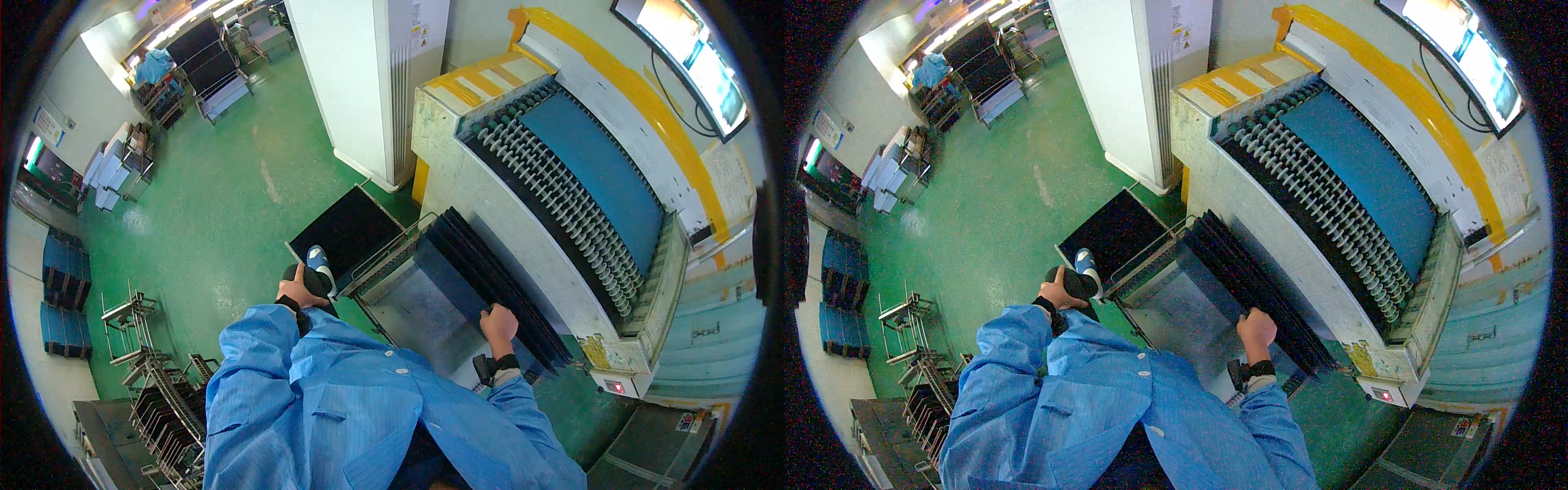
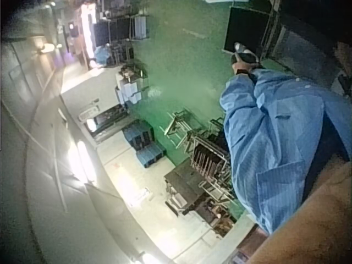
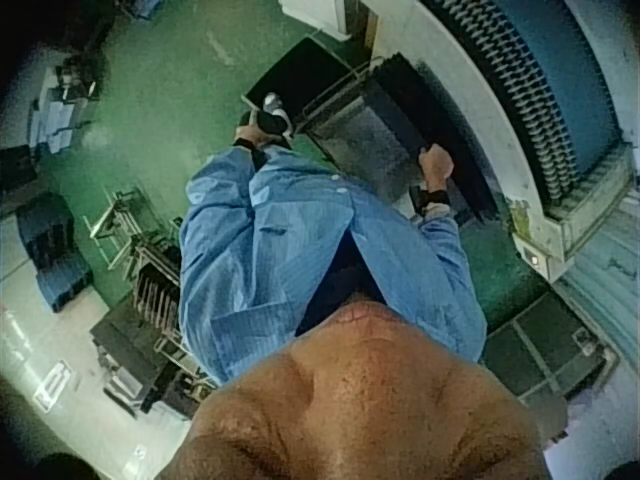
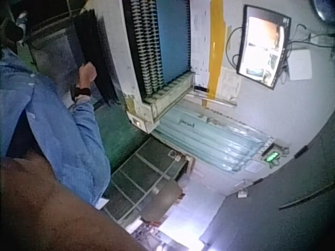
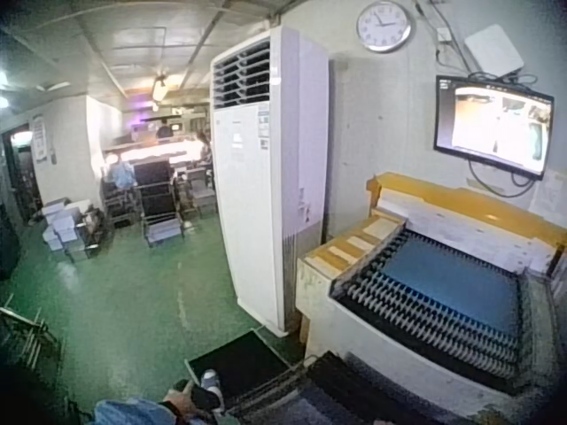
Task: Moving metal printing plates into a processing machine and stacking them.
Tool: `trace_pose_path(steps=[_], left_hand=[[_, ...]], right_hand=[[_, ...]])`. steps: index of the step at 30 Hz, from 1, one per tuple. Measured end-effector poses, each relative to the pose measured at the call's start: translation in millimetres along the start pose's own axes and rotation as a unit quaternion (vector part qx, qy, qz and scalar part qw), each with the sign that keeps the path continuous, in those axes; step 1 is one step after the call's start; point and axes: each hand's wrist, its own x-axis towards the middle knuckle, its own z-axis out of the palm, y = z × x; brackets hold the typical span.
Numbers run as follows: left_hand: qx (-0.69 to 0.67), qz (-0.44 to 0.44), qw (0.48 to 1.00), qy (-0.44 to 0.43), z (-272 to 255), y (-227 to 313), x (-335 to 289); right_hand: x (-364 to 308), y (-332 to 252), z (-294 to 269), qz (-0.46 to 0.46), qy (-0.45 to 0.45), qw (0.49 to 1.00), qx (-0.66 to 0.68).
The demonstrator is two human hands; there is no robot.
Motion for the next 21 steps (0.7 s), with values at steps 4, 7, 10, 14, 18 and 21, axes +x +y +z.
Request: trace_pose_path(steps=[4, 7, 10, 14, 18, 21], left_hand=[[0.001, -0.007, 1.0, -0.001, 0.7, 0.4, 0.8], [0.007, -0.007, 1.0, 0.0, 2.4, 0.3, 1.6], [0.006, -0.008, 1.0, -0.004, 2.0, 0.7, 1.4], [0.008, -0.011, 1.0, 0.0, 2.6, 0.8, 1.2], [0.001, -0.015, 1.0, -0.005, 3.7, -0.4, 2.6], [0.0, -0.015, 1.0, -0.005, 1.6, 1.3, -0.1]], right_hand=[[0.2, -0.8, -2.7, -0.001, -0.008, 1.0, -0.001], [-0.8, -3.0, -5.6, 0.003, -0.01, 1.0, 0.001], [-2.4, -4.0, -8.0, 0.003, -0.01, 1.0, 0.001], [-1.9, -2.9, -6.3, -0.002, -0.005, 1.0, -0.004], [-0.9, -0.9, -2.0, -0.009, 0.007, 1.0, -0.007], [-1.0, 0.3, -0.4, -0.01, 0.008, 1.0, -0.004]])
